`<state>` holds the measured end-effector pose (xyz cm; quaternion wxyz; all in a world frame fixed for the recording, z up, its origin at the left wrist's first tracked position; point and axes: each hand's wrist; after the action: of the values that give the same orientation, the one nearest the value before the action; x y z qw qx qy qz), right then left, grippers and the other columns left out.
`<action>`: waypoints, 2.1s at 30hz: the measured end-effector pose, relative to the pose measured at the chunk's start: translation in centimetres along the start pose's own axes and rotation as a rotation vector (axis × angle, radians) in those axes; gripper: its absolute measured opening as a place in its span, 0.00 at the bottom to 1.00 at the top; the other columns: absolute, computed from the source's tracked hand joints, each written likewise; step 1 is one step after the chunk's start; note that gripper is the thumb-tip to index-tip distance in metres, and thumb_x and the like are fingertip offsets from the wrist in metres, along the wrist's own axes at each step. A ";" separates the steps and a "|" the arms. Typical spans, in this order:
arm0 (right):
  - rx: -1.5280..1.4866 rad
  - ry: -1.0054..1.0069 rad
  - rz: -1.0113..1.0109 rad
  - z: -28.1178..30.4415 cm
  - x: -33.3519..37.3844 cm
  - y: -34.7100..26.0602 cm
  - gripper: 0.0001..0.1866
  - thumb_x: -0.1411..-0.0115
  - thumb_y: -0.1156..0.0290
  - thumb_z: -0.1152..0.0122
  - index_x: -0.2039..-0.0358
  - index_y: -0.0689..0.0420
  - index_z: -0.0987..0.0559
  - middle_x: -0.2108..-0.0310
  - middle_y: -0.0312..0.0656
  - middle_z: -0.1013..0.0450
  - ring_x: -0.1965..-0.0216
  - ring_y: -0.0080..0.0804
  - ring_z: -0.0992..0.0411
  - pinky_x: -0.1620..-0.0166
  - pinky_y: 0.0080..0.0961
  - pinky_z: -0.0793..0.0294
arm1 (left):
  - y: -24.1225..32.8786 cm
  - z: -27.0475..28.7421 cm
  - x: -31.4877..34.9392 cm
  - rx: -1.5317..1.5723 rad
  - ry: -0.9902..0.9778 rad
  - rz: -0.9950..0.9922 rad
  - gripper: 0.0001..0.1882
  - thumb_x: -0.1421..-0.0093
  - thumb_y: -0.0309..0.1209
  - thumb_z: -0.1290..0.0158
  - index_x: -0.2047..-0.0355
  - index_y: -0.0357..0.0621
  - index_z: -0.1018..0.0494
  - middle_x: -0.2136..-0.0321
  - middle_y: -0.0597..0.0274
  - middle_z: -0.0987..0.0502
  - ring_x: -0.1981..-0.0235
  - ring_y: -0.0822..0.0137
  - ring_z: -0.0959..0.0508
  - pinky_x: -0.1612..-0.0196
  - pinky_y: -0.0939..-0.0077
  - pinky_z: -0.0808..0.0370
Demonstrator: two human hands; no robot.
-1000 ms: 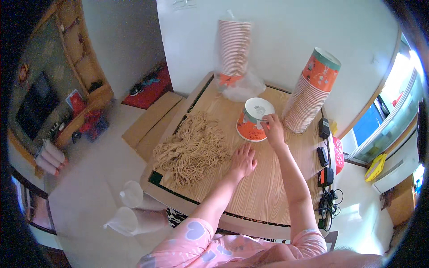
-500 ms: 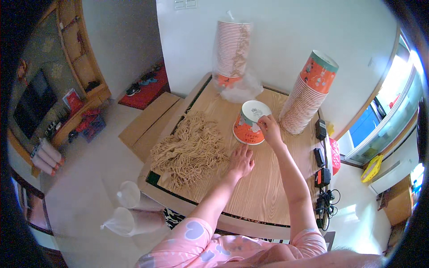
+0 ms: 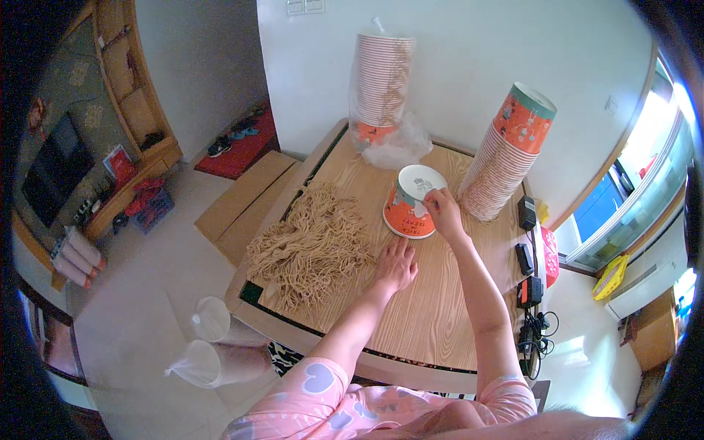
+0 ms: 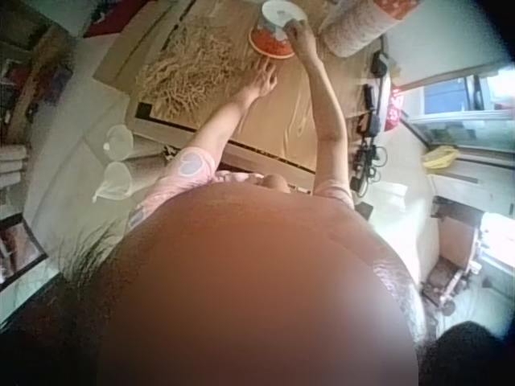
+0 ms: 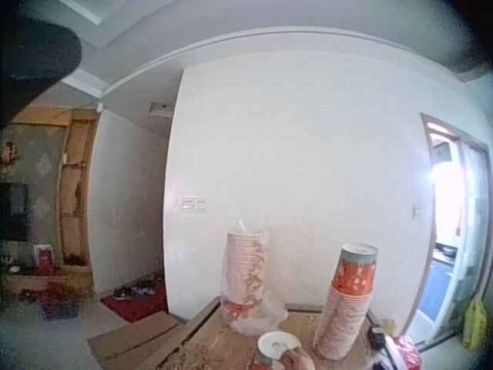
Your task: The recorder is placing shredded raffia paper into large decorative paper bowls on a workspace.
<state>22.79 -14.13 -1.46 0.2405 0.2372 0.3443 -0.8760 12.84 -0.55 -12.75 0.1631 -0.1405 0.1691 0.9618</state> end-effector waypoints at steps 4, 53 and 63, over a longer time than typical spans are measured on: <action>0.059 -0.019 -0.007 0.1 0.3 -0.8 0.05 0.44 0.71 0.41 0.68 0.57 0.26 0.69 0.46 0.32 0.67 0.45 0.30 0.65 0.36 0.30 | -0.4 -0.7 0.0 0.010 0.008 0.009 0.25 0.43 0.43 0.53 0.49 0.41 0.34 0.39 0.46 0.43 0.38 0.52 0.44 0.40 0.53 0.43; 0.101 -0.078 -0.062 1.2 0.3 -1.0 0.05 0.47 0.75 0.41 0.69 0.57 0.26 0.70 0.45 0.31 0.68 0.44 0.29 0.65 0.36 0.30 | -0.8 -2.0 -0.1 -0.011 0.168 -0.097 0.19 0.47 0.39 0.49 0.59 0.41 0.29 0.43 0.50 0.36 0.41 0.54 0.39 0.45 0.56 0.38; 0.074 -0.010 -0.018 1.9 0.6 -2.4 0.05 0.47 0.75 0.40 0.69 0.58 0.26 0.70 0.46 0.31 0.68 0.47 0.30 0.65 0.37 0.31 | -0.3 -1.2 0.1 -0.047 0.149 -0.059 0.20 0.47 0.40 0.50 0.57 0.43 0.31 0.46 0.51 0.35 0.45 0.56 0.36 0.47 0.56 0.37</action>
<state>20.48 -14.07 0.59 0.2256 0.2385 0.3127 -0.8913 13.12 -0.74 -13.93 0.1748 -0.2205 0.1539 0.9472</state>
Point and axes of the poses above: each hand's wrist, its own x-axis away from the middle knuckle, its own z-axis out of the back of the hand, y = z × x
